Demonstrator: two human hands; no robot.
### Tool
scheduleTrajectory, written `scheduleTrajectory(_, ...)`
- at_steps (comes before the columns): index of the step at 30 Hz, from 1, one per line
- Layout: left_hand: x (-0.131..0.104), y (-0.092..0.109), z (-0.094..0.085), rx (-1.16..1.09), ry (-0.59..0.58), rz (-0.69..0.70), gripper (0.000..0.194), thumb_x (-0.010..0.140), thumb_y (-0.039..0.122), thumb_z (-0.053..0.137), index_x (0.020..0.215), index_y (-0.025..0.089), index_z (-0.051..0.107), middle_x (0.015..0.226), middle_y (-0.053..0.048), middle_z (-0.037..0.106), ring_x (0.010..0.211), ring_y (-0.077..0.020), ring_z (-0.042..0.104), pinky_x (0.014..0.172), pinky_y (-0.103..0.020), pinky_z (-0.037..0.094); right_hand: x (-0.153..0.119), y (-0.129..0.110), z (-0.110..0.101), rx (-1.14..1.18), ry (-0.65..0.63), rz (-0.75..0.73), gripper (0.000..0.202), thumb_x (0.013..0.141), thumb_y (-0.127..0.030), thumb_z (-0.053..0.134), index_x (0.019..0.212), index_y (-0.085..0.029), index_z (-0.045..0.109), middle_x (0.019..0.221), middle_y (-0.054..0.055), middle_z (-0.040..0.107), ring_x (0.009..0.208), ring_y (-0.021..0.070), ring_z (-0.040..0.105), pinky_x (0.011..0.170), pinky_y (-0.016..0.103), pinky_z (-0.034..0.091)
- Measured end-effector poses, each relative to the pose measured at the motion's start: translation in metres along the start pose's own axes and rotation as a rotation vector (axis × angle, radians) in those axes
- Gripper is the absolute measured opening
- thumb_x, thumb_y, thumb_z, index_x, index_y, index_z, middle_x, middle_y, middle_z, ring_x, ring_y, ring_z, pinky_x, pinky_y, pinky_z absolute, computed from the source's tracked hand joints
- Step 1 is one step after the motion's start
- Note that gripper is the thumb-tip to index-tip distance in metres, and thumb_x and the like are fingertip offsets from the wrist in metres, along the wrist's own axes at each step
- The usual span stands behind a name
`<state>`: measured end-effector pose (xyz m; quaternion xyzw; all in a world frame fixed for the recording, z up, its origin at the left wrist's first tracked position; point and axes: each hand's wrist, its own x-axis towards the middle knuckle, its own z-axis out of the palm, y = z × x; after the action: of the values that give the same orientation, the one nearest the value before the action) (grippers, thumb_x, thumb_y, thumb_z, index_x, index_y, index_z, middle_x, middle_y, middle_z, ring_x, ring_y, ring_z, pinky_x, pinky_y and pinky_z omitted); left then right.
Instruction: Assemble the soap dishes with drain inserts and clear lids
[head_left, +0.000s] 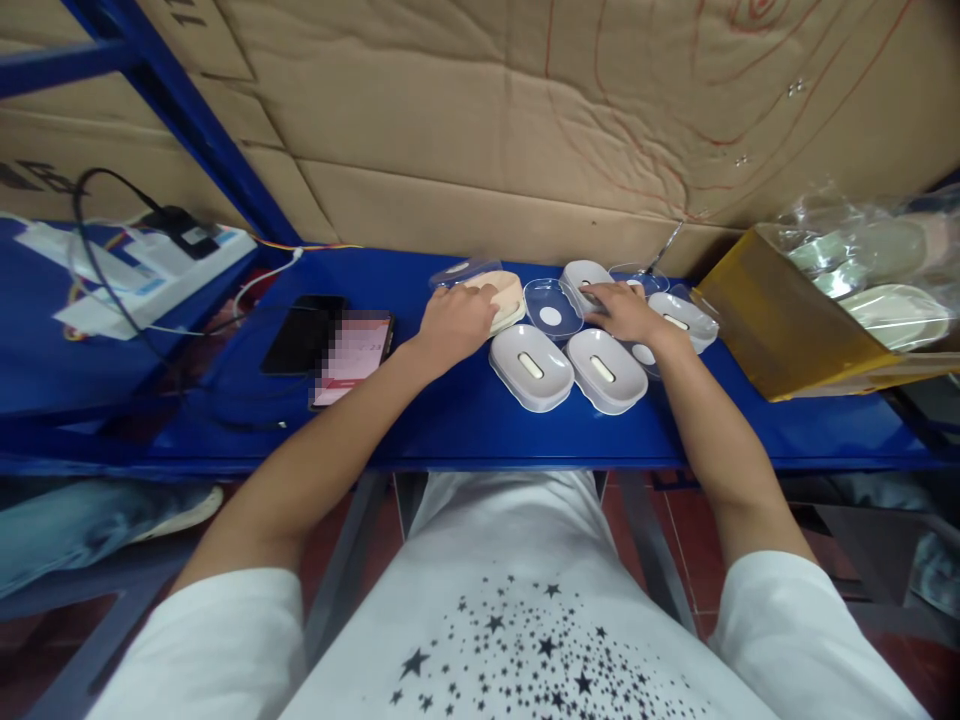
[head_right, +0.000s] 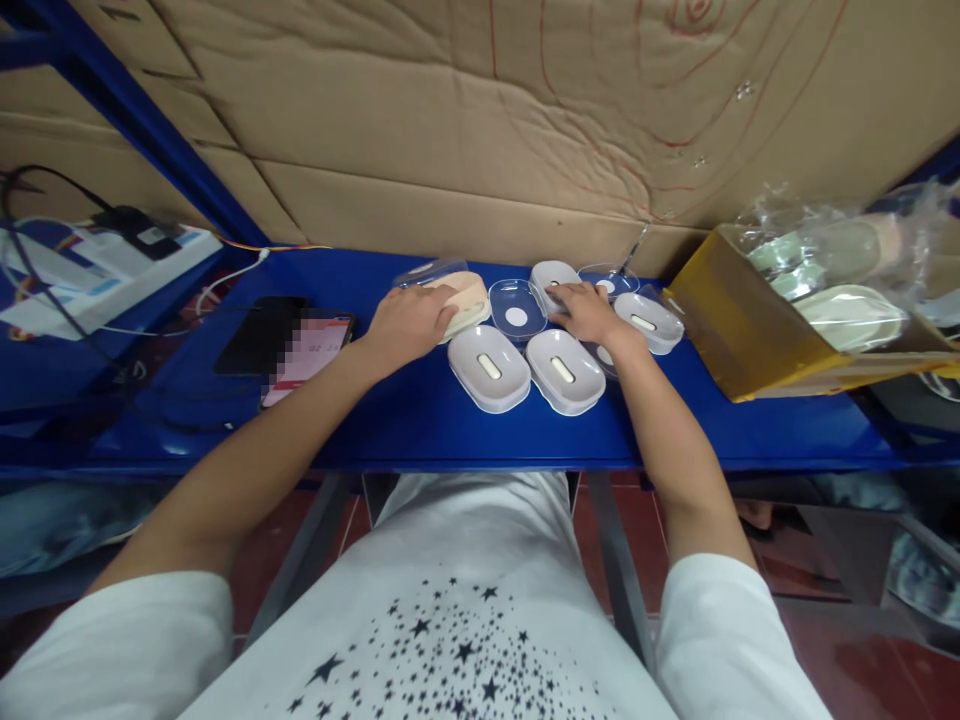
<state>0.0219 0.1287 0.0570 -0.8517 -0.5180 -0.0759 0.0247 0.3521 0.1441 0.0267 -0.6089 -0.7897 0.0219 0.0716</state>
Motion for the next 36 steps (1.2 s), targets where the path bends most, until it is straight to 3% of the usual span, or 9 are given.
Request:
scheduleTrajectory(6,0.0,0.004,-0.008,-0.065,0.111,-0.015,0.045,0.114,0.03,0.037,0.148,0.014,0.063,0.135,-0.02,0.077,0.128,-0.037,0.071,0.111,-0.052,0.047,0.001,0.001,-0.005,0.053,0.113,0.029,0.062,0.109,-0.051,0.04,0.16,-0.018,0.054,0.15,0.021,0.068,0.138,0.0463,0.057,0.115,0.068,0.04)
scheduleTrajectory(11,0.001,0.004,-0.001,-0.064,0.128,-0.005,0.042,0.113,0.027,0.04,0.143,0.013,0.065,0.134,-0.023,0.076,0.13,-0.0395,0.07,0.11,-0.054,0.046,-0.012,0.007,-0.031,0.06,0.235,0.124,0.064,0.112,-0.055,0.036,0.162,-0.019,0.051,0.153,0.02,0.066,0.141,0.0432,0.056,0.118,0.062,0.038)
scheduleTrajectory(19,0.006,-0.009,0.013,0.009,0.186,0.003,0.04,0.108,0.017,0.041,0.136,0.014,0.069,0.126,-0.024,0.078,0.122,-0.0404,0.072,0.104,-0.056,0.047,-0.039,0.029,-0.057,-0.086,0.128,0.311,0.054,0.109,-0.037,0.05,0.156,-0.012,0.06,0.146,0.027,0.069,0.141,0.0472,0.051,0.117,0.068,0.03)
scheduleTrajectory(22,0.004,-0.009,0.007,-0.076,0.219,0.203,0.042,0.1,0.007,0.043,0.131,0.016,0.071,0.135,-0.021,0.075,0.13,-0.0386,0.068,0.107,-0.056,0.046,-0.046,0.035,-0.065,-0.1,0.116,0.383,0.05,0.106,-0.026,0.054,0.153,-0.014,0.063,0.157,0.025,0.062,0.148,0.0441,0.046,0.122,0.065,0.027)
scheduleTrajectory(25,-0.007,-0.004,-0.006,-0.232,0.105,0.599,0.044,0.086,-0.001,0.048,0.115,0.021,0.072,0.129,-0.01,0.077,0.126,-0.0298,0.069,0.107,-0.046,0.047,-0.055,0.038,-0.077,-0.091,0.129,0.435,0.047,0.098,-0.015,0.059,0.143,-0.015,0.07,0.152,0.022,0.066,0.143,0.0402,0.053,0.12,0.057,0.034)
scheduleTrajectory(27,-0.016,-0.001,-0.013,-0.301,-0.002,0.725,0.046,0.078,-0.003,0.049,0.11,0.022,0.071,0.121,-0.006,0.077,0.117,-0.0257,0.07,0.102,-0.04,0.049,-0.062,0.039,-0.085,-0.053,0.106,0.463,0.042,0.093,-0.01,0.06,0.131,-0.016,0.076,0.137,0.019,0.074,0.125,0.0331,0.066,0.108,0.044,0.047)
scheduleTrajectory(30,-0.026,0.002,-0.016,-0.317,-0.137,0.712,0.051,0.077,-0.003,0.053,0.117,0.024,0.07,0.122,-0.005,0.076,0.117,-0.0249,0.07,0.099,-0.037,0.048,-0.073,0.042,-0.093,0.019,0.047,0.478,0.04,0.086,-0.004,0.061,0.121,-0.016,0.078,0.118,0.012,0.08,0.104,0.0235,0.073,0.09,0.03,0.053)
scheduleTrajectory(33,-0.028,0.001,-0.012,-0.282,-0.225,0.698,0.052,0.081,0.002,0.064,0.128,0.024,0.07,0.131,-0.006,0.074,0.128,-0.0272,0.067,0.105,-0.04,0.045,-0.081,0.049,-0.093,0.058,-0.012,0.457,0.04,0.087,-0.004,0.062,0.122,-0.017,0.077,0.121,0.011,0.08,0.109,0.0217,0.073,0.092,0.027,0.053)
scheduleTrajectory(36,-0.023,-0.001,-0.006,-0.271,-0.229,0.705,0.043,0.09,0.014,0.073,0.131,0.025,0.071,0.137,-0.007,0.073,0.131,-0.0287,0.065,0.108,-0.041,0.042,-0.085,0.057,-0.087,0.077,-0.108,0.443,0.037,0.089,-0.014,0.069,0.126,-0.018,0.075,0.129,0.012,0.078,0.116,0.023,0.072,0.095,0.029,0.054)
